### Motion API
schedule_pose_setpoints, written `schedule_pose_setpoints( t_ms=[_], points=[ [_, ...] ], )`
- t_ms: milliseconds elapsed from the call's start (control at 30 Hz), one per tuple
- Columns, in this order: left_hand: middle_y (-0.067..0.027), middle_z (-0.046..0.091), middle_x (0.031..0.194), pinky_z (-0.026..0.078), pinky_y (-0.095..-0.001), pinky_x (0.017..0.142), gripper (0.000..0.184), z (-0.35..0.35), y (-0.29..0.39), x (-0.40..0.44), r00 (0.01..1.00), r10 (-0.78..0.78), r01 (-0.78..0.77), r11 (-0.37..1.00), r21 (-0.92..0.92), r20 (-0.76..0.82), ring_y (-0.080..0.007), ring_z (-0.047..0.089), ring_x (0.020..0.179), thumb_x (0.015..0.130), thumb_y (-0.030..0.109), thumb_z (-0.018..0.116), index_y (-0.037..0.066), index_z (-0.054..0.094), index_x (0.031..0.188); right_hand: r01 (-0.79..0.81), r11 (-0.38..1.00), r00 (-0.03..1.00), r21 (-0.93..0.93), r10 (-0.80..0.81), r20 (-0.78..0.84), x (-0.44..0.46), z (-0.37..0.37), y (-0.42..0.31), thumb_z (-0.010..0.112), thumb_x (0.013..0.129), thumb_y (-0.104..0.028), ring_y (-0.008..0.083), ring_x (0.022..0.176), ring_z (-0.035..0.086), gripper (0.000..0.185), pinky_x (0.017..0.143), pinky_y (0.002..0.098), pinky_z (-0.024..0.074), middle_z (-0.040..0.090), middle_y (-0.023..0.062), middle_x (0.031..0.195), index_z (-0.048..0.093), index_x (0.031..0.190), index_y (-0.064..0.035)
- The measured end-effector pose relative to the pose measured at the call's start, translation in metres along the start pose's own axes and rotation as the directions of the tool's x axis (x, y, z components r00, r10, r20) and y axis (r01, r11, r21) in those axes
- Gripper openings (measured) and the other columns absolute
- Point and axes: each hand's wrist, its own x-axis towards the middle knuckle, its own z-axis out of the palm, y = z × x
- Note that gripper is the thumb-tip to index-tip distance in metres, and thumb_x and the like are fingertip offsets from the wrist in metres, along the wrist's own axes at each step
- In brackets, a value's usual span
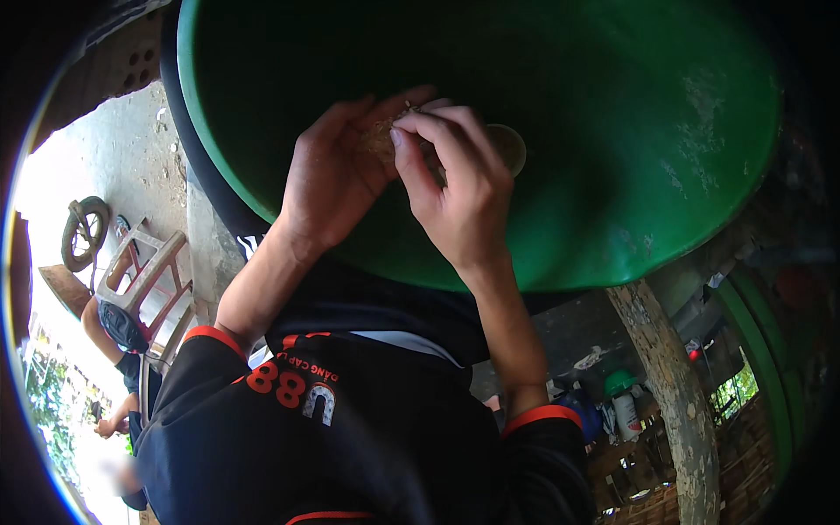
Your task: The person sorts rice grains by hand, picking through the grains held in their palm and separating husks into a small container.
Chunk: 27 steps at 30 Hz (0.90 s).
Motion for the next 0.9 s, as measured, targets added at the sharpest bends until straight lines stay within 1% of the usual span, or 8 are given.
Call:
schedule_pose_setpoints(
  t_ms=[33, 167, 267, 367, 500, 567, 700, 900],
  points=[
    [-0.0204, 0.064, 0.129, 0.047, -0.0427, 0.109, 0.055, 0.000, 0.000, 0.001, 1.000, -0.008, 0.008, 1.000, -0.026, 0.003, -0.0285, 0.064, 0.119, 0.108, 0.031, 0.032, -0.010, 0.050, 0.140, -0.073, 0.996, 0.997, 0.052, 0.071, 0.029, -0.001, -0.002, -0.002, 0.072, 0.089, -0.001, 0.0184, 0.076, 0.066, 0.010, 0.062, 0.0274, 0.0509, 0.066, 0.0068, 0.093, 0.069, 0.098, -0.0017],
    [-0.0226, 0.057, 0.141, 0.043, -0.0448, 0.113, 0.058, 0.007, 0.002, 0.001, 0.998, -0.011, 0.013, 0.999, 0.033, -0.061, -0.0310, 0.058, 0.129, 0.107, 0.031, 0.029, -0.010, 0.043, 0.145, -0.034, 0.995, 0.999, 0.089, 0.035, -0.006, -0.009, -0.008, 0.010, 0.070, 0.093, -0.002, 0.0134, 0.073, 0.062, 0.006, 0.058, 0.0246, 0.0470, 0.066, 0.0056, 0.093, 0.069, 0.099, -0.0016],
    [-0.0260, 0.052, 0.146, 0.040, -0.0469, 0.117, 0.058, 0.011, 0.004, 0.000, 0.997, 0.010, -0.010, 1.000, 0.003, -0.070, -0.0342, 0.052, 0.136, 0.107, 0.029, 0.029, -0.013, 0.039, 0.146, -0.145, 0.989, 0.981, -0.037, 0.139, -0.133, -0.019, -0.023, 0.017, 0.069, 0.095, -0.004, 0.0100, 0.069, 0.058, 0.006, 0.055, 0.0237, 0.0432, 0.064, 0.0040, 0.091, 0.068, 0.100, -0.0021],
    [-0.0283, 0.047, 0.149, 0.037, -0.0478, 0.120, 0.058, 0.012, 0.005, 0.000, 0.997, 0.034, -0.036, 0.999, -0.026, -0.066, -0.0367, 0.047, 0.141, 0.106, 0.025, 0.029, -0.014, 0.035, 0.147, -0.272, 0.894, 0.962, -0.357, 0.245, -0.122, -0.031, -0.035, 0.036, 0.070, 0.092, -0.002, 0.0194, 0.070, 0.064, 0.008, 0.060, 0.0319, 0.0495, 0.065, 0.0078, 0.092, 0.068, 0.100, -0.0024],
    [-0.0263, 0.050, 0.147, 0.037, -0.0455, 0.119, 0.056, 0.014, 0.005, 0.001, 0.999, 0.015, -0.019, 0.996, -0.082, -0.052, -0.0348, 0.048, 0.140, 0.107, 0.026, 0.031, -0.013, 0.038, 0.146, -0.284, 0.898, 0.959, -0.337, 0.265, -0.102, -0.033, -0.037, 0.036, 0.071, 0.089, 0.000, 0.0247, 0.075, 0.067, 0.011, 0.066, 0.0352, 0.0528, 0.066, 0.0100, 0.093, 0.069, 0.099, -0.0027],
    [-0.0244, 0.054, 0.144, 0.040, -0.0434, 0.117, 0.056, 0.011, 0.003, -0.003, 0.998, -0.009, 0.002, 0.993, -0.116, -0.059, -0.0323, 0.051, 0.138, 0.107, 0.028, 0.033, -0.012, 0.042, 0.144, -0.076, 0.978, 0.996, -0.192, 0.066, -0.060, -0.023, -0.029, 0.016, 0.073, 0.086, 0.001, 0.0255, 0.079, 0.069, 0.014, 0.068, 0.0340, 0.0544, 0.067, 0.0097, 0.092, 0.071, 0.099, -0.0029],
    [-0.0262, 0.046, 0.151, 0.031, -0.0457, 0.122, 0.058, 0.010, 0.005, -0.001, 0.999, 0.030, -0.032, 0.993, -0.111, -0.018, -0.0346, 0.042, 0.144, 0.107, 0.027, 0.029, -0.012, 0.035, 0.149, 0.092, 0.989, 0.996, -0.115, -0.091, 0.010, -0.009, -0.013, -0.006, 0.076, 0.085, 0.001, 0.0243, 0.079, 0.069, 0.016, 0.067, 0.0337, 0.0557, 0.067, 0.0085, 0.092, 0.071, 0.100, -0.0020],
    [-0.0243, 0.048, 0.150, 0.033, -0.0439, 0.121, 0.058, 0.007, 0.004, -0.002, 0.999, 0.031, -0.031, 0.994, -0.108, -0.010, -0.0326, 0.046, 0.141, 0.107, 0.029, 0.028, -0.011, 0.037, 0.149, 0.163, 0.971, 0.987, -0.177, -0.161, 0.026, -0.002, 0.002, -0.005, 0.076, 0.085, 0.001, 0.0251, 0.078, 0.069, 0.018, 0.066, 0.0336, 0.0551, 0.066, 0.0080, 0.092, 0.071, 0.101, -0.0016]
  ],
)
